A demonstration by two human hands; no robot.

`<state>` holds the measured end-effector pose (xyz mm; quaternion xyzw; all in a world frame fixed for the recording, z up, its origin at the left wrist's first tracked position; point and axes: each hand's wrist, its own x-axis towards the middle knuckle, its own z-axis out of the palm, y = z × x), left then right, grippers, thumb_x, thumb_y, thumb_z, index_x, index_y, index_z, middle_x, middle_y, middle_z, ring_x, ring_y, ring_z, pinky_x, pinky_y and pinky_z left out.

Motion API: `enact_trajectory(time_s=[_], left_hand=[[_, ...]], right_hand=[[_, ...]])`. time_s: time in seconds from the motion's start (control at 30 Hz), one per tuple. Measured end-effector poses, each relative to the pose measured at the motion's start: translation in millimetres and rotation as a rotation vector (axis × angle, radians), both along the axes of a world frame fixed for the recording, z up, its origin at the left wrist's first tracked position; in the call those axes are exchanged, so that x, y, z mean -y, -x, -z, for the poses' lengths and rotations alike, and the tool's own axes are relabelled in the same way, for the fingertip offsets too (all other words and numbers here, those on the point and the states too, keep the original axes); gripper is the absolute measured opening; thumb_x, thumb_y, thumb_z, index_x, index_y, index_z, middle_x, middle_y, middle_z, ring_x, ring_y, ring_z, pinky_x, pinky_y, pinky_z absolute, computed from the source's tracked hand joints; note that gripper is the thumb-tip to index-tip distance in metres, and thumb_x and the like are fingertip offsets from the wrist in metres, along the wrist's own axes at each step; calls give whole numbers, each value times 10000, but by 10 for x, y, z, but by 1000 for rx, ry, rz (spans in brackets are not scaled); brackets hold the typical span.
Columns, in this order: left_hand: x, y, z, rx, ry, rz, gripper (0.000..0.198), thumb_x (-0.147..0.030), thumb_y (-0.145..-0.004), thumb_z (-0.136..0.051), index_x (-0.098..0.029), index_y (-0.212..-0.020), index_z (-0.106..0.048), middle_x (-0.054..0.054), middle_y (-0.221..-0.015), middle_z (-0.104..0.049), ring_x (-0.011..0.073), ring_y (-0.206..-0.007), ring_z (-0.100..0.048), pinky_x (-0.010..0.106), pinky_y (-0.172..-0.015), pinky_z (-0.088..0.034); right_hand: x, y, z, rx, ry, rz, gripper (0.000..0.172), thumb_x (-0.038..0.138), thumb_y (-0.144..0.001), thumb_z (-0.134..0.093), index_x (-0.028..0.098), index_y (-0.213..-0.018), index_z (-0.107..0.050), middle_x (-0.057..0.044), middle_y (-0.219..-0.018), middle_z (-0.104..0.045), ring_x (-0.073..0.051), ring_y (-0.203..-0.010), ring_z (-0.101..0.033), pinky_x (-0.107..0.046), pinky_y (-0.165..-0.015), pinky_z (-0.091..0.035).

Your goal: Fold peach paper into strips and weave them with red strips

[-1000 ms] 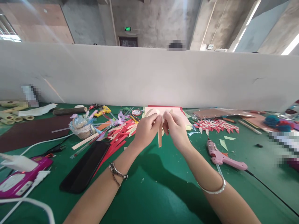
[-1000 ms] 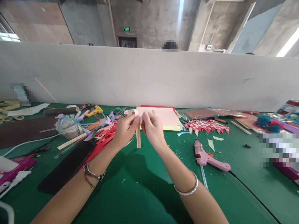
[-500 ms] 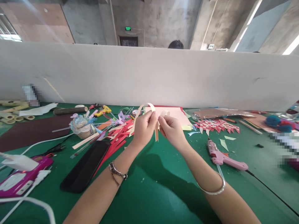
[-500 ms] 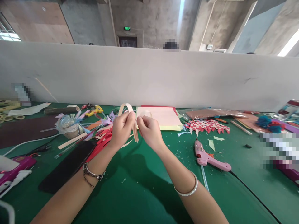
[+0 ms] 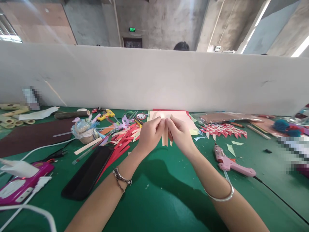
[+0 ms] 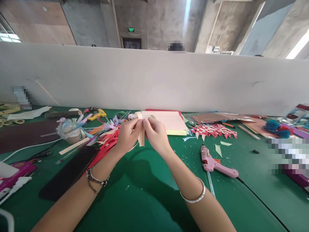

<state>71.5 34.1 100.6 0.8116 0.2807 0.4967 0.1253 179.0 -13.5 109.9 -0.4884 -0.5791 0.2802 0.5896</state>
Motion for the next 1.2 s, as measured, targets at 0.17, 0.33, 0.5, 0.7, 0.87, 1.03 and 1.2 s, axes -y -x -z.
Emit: enact_trajectory(time_s=[0.17, 0.33, 0.5, 0.7, 0.87, 1.03, 1.2], left_hand=[[18, -10, -3, 74, -12, -34, 376, -295, -901, -343, -194, -556, -232, -66, -448, -224, 83, -405, -254, 247, -429, -186], [47, 2, -46, 130, 18, -53, 373, -306, -898, -341, -195, -563, -223, -64, -461, -223, 83, -416, -258, 241, -430, -196], [52, -4, -50, -27, 31, 9, 367, -334, -880, -374, -191, -559, -265, -62, -459, -277, 81, -414, -302, 230, -435, -217], [24, -5, -16, -30, 13, -43, 369, -299, -886, -362, -189, -550, -255, -61, -432, -270, 78, -390, -271, 238, -422, -188], [25, 2, -23, 38, 14, -27, 376, -307, -893, -358, -190, -551, -255, -65, -442, -240, 81, -407, -258, 242, -429, -189], [51, -17, -19, 126, 72, -31, 384, -334, -900, -340, -195, -555, -248, -65, -451, -230, 85, -418, -250, 239, -422, -191], [48, -28, -5, 34, 111, 24, 352, -350, -894, -353, -197, -585, -278, -69, -455, -263, 81, -407, -285, 229, -425, -202]], right_hand=[[12, 22, -7, 17, 13, -6, 350, 339, -853, -417, 208, -539, -334, 76, -393, -367, -58, -364, -322, -202, -374, -233], [11, 32, 4, -4, 25, 4, 363, 348, -846, -429, 206, -527, -329, 82, -371, -341, -55, -353, -301, -204, -379, -229], [-2, 6, 18, -85, -32, 74, 385, 388, -870, -389, 208, -531, -358, 73, -382, -359, -65, -357, -336, -208, -389, -275], [5, 17, 21, -20, -41, 62, 367, 382, -851, -442, 210, -542, -346, 67, -448, -368, -71, -410, -370, -215, -427, -305], [17, 31, 15, 26, -25, 30, 343, 335, -859, -416, 211, -551, -329, 80, -426, -332, -63, -386, -311, -211, -395, -244], [21, 33, 11, 16, -29, 37, 337, 306, -855, -421, 209, -544, -331, 81, -410, -355, -58, -377, -305, -208, -405, -253], [20, 29, 5, -52, -41, 58, 350, 304, -871, -391, 214, -537, -334, 79, -382, -354, -65, -368, -314, -211, -410, -277]])
